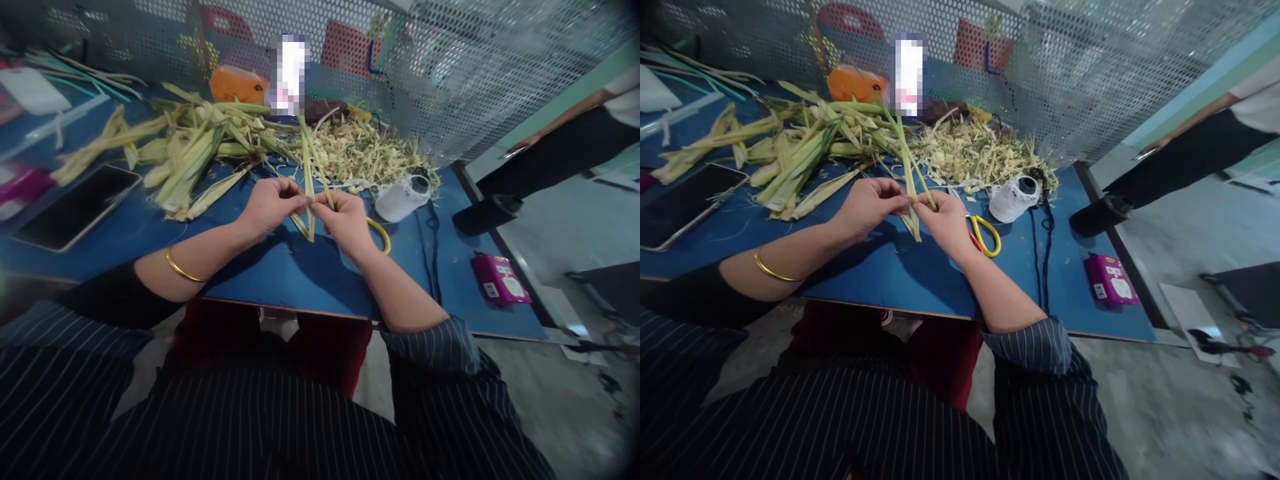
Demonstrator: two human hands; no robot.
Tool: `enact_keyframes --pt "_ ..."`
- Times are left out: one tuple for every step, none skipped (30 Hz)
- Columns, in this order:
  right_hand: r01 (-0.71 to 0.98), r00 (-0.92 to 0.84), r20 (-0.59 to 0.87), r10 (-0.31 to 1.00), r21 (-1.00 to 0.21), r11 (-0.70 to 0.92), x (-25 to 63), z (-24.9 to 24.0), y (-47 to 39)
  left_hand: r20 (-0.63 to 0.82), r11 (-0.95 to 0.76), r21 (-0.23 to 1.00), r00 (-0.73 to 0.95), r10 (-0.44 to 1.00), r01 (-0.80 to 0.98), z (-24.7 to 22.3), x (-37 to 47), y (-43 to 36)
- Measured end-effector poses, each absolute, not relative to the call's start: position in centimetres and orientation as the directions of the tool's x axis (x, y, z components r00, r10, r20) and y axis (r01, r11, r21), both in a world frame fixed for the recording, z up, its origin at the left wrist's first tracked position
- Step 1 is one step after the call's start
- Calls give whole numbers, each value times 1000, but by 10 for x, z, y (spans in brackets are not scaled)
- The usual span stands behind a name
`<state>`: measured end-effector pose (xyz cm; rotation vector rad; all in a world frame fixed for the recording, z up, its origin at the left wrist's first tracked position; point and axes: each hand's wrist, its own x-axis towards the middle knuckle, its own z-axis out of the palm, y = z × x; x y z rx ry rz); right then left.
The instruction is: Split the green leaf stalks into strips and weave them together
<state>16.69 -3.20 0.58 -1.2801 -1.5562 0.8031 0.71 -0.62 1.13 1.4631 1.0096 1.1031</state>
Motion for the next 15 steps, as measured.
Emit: enact_keyframes --pt "360 -26 254 967 -900 246 167 6 -32 135 -154 986 240 961 59 12 7 -6" --pt "368 -29 260 965 -895 253 168 7 -33 135 -154 986 245 960 64 12 7 -7" --pt "378 -28 270 963 -889 260 168 7 -33 132 -151 987 248 960 61 12 7 -7" --pt "388 -27 279 960 -882 267 168 7 -33 125 -143 988 249 960 53 13 7 -8" --pt "397 -27 287 958 -876 274 168 7 -33 112 -126 991 249 962 41 13 7 -9" --pt "404 -26 293 956 -872 278 168 7 -33 87 -97 995 247 965 30 14 8 -10" --pt "407 -27 292 956 -870 278 168 6 -33 53 -59 998 243 969 19 14 9 -10" --pt "405 -30 286 958 -873 273 168 5 -32 16 -18 1000 239 971 9 14 9 -11" --pt "398 -31 275 961 -879 264 168 5 -32 -17 17 1000 235 972 0 14 10 -11" --pt "386 -31 262 965 -887 253 168 4 -32 -38 40 999 233 972 -7 14 10 -11" --pt "370 -28 249 968 -897 242 168 4 -31 -40 44 999 232 972 -12 14 10 -10" --pt "352 -25 236 971 -907 230 168 5 -31 -25 28 1000 233 972 -12 14 10 -10" --pt "334 -22 225 974 -917 219 168 6 -31 4 -2 1000 234 972 -9 14 11 -9" --pt "318 -18 213 977 -925 208 168 7 -31 35 -35 999 236 971 -3 14 11 -8" --pt "304 -15 203 979 -932 197 168 8 -32 64 -66 998 236 970 4 13 10 -8"
